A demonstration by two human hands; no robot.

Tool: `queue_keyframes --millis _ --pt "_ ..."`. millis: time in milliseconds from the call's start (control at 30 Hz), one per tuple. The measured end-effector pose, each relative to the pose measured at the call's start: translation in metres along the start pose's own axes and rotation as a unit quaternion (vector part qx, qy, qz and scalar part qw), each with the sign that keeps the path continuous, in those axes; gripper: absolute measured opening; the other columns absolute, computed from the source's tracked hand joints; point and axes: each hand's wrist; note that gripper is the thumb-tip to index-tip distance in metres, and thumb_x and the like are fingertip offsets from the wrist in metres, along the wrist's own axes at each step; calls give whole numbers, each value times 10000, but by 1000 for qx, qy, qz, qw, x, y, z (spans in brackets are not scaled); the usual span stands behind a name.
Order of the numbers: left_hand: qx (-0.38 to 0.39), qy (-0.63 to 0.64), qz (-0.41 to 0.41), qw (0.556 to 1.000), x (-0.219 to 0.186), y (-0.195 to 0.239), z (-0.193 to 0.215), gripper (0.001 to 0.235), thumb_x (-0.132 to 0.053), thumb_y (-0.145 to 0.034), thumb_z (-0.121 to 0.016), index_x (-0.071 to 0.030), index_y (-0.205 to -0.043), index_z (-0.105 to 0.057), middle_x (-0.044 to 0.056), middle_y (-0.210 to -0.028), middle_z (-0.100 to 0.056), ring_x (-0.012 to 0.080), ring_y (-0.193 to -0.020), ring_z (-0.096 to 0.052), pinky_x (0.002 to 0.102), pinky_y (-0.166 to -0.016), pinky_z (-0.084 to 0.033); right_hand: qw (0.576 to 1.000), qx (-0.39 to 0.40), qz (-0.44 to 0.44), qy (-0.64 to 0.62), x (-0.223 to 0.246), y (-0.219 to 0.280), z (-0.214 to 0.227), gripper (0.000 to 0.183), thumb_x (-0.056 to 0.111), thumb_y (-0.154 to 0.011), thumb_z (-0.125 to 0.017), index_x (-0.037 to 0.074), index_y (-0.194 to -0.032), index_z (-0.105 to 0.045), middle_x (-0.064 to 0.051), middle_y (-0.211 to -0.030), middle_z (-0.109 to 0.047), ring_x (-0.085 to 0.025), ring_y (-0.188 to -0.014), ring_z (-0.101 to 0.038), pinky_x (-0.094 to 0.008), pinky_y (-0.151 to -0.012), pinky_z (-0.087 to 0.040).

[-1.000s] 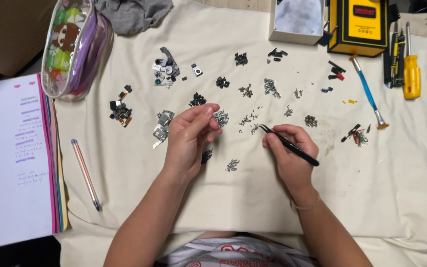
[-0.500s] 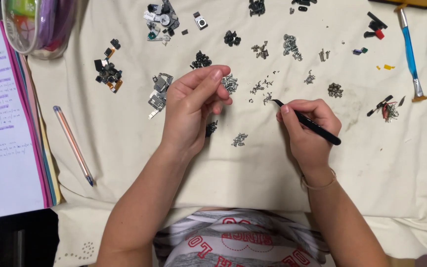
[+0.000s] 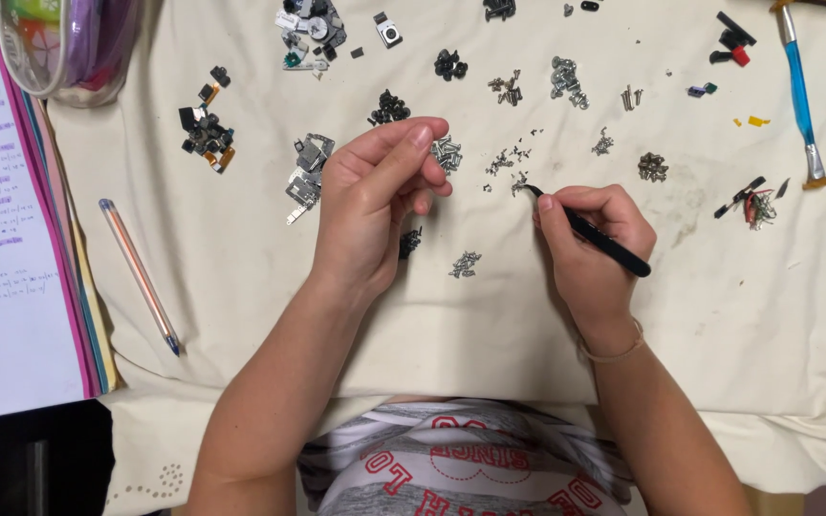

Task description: The person sorts small electronic components, such as screws and connectors, on a white cloth surface. They use tweezers to pick up and organize the items into small piles.

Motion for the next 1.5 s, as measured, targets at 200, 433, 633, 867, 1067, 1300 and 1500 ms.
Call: queue_keyframes --millis 200,433,633,867,1067,1300,1500 --pt "-3 1 5 1000 -2 2 -1 296 -150 -959 -714 76 -1151 -708 167 -703 -706 211 -677 -752 190 -509 -533 1000 -13 7 -19 -1 -2 -4 158 -98 -991 -742 -100 -930 -597 -231 -877 -695 -219 -716 -726 -313 -679 -640" --pt "0 4 3 1000 -2 3 -1 297 -148 -961 -713 78 -1153 -708 168 -708 -710 214 -679 -754 192 -508 -536 1000 -21 10 -17 1 -5 -5 156 -114 -992 -727 -108 -919 -590 -228 -862 -691 -217 -695 -723 -311 -667 -646" --pt "-1 -3 3 1000 0 1 -1 301 -157 -957 -719 74 -1150 -709 163 -704 -709 211 -676 -753 192 -511 -533 999 -26 12 -28 -2 -4 -6 143 -121 -990 -725 -122 -924 -599 -239 -871 -692 -215 -693 -725 -315 -667 -651" --pt "0 -4 -2 1000 1 -1 1 303 -163 -960 -719 72 -1151 -710 161 -704 -711 210 -671 -753 190 -508 -527 999 -29 13 -22 2 -5 -8 136 -130 -981 -725 -122 -915 -605 -249 -864 -698 -218 -693 -727 -323 -672 -655" --pt "-2 -7 1 1000 1 -1 2 297 -161 -961 -716 70 -1147 -711 165 -705 -712 214 -671 -755 190 -507 -525 999 -32 0 -43 -2 -6 -7 130 -125 -978 -722 -137 -922 -605 -249 -871 -698 -218 -705 -737 -329 -680 -675" --pt "-2 -7 3 1000 -2 2 -1 293 -153 -965 -709 75 -1149 -707 164 -704 -710 214 -666 -754 191 -510 -524 995 -36 -1 -92 -5 -9 -4 141 -157 -962 -717 -137 -910 -587 -268 -858 -690 -248 -689 -739 -376 -667 -693" --pt "-59 -50 78 994 -19 4 -13 222 -202 -902 -733 -25 -1030 -770 45 -661 -680 122 -519 -572 182 -483 -404 994 -108 8 -28 21 18 44 177 -100 -1066 -652 -53 -934 -545 -243 -906 -655 -307 -754 -722 -369 -721 -680"
Point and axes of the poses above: each hand's wrist, its own y-axis away from the middle knuckle, its own z-axis out of the back of the hand, x = y × z
